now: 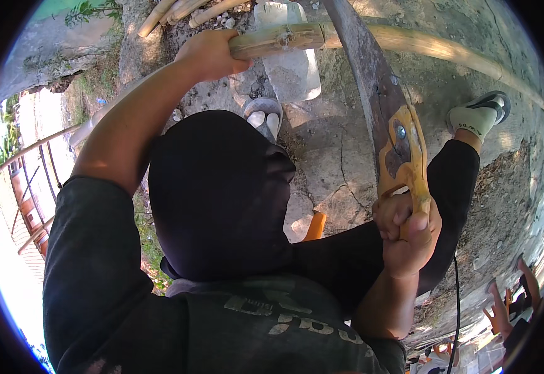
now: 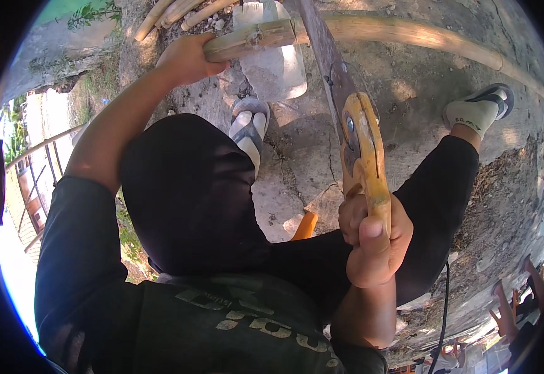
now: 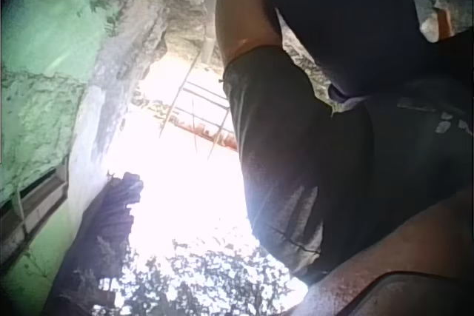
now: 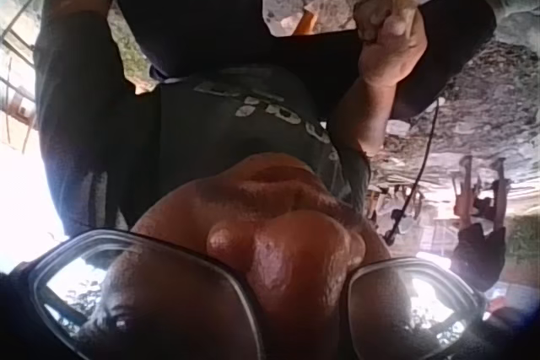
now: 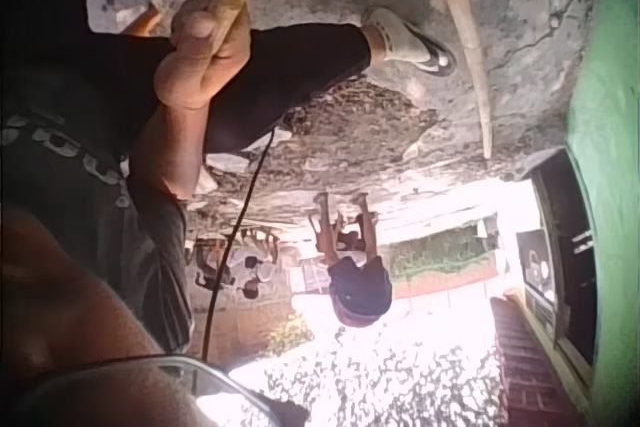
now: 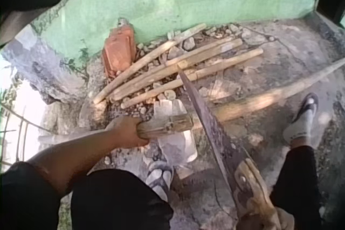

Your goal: The person cuts a bamboo stalk using a handsaw while holding the stalk steady with their hand.

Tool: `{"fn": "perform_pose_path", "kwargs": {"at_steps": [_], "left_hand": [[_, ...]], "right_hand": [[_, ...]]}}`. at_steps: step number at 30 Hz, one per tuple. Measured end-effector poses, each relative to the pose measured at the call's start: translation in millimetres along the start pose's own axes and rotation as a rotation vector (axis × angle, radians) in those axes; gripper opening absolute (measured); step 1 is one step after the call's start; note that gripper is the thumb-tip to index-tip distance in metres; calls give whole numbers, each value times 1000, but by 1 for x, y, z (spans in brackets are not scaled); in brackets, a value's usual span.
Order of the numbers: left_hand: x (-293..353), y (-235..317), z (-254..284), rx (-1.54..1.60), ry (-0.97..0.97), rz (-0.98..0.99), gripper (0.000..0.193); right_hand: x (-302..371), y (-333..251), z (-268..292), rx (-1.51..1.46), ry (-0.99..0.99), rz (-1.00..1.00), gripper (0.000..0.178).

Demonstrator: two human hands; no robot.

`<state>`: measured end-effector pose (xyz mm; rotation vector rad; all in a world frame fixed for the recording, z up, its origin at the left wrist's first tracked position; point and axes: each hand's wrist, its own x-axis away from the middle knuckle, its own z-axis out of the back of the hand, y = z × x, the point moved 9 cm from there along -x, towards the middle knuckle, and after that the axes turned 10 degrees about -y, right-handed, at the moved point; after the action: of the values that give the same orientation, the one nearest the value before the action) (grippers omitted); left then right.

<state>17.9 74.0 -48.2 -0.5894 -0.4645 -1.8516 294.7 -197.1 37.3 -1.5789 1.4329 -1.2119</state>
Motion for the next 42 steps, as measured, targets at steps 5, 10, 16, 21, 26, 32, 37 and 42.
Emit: {"fn": "perform_pose_path", "kwargs": {"at_steps": [5, 10, 16, 21, 26, 32, 37, 42], "left_hand": [[-1, -3, -1, 0, 7, 10, 57], [-7, -5, -2, -5, -2, -35, 58], [-9, -5, -3, -49, -54, -31, 60], [-9, -5, 1, -26, -45, -45, 60], [-14, 0, 0, -40, -72, -63, 64], [-15, 15, 8, 20, -26, -105, 54], [-13, 14, 11, 2, -8, -9, 45], [-16, 9, 14, 0, -34, -33, 45]], "right_hand": [[0, 2, -6, -7, -22, -18, 52], [1, 8, -10, -14, -54, 7, 47], [5, 11, -16, -14, -23, 33, 43], [6, 8, -21, -22, 2, 11, 43], [-4, 12, -35, 116, 3, -52, 43], [-6, 12, -30, -17, 55, -91, 43], [-37, 4, -55, 78, 24, -84, 38], [0, 4, -65, 48, 91, -54, 40]]}}
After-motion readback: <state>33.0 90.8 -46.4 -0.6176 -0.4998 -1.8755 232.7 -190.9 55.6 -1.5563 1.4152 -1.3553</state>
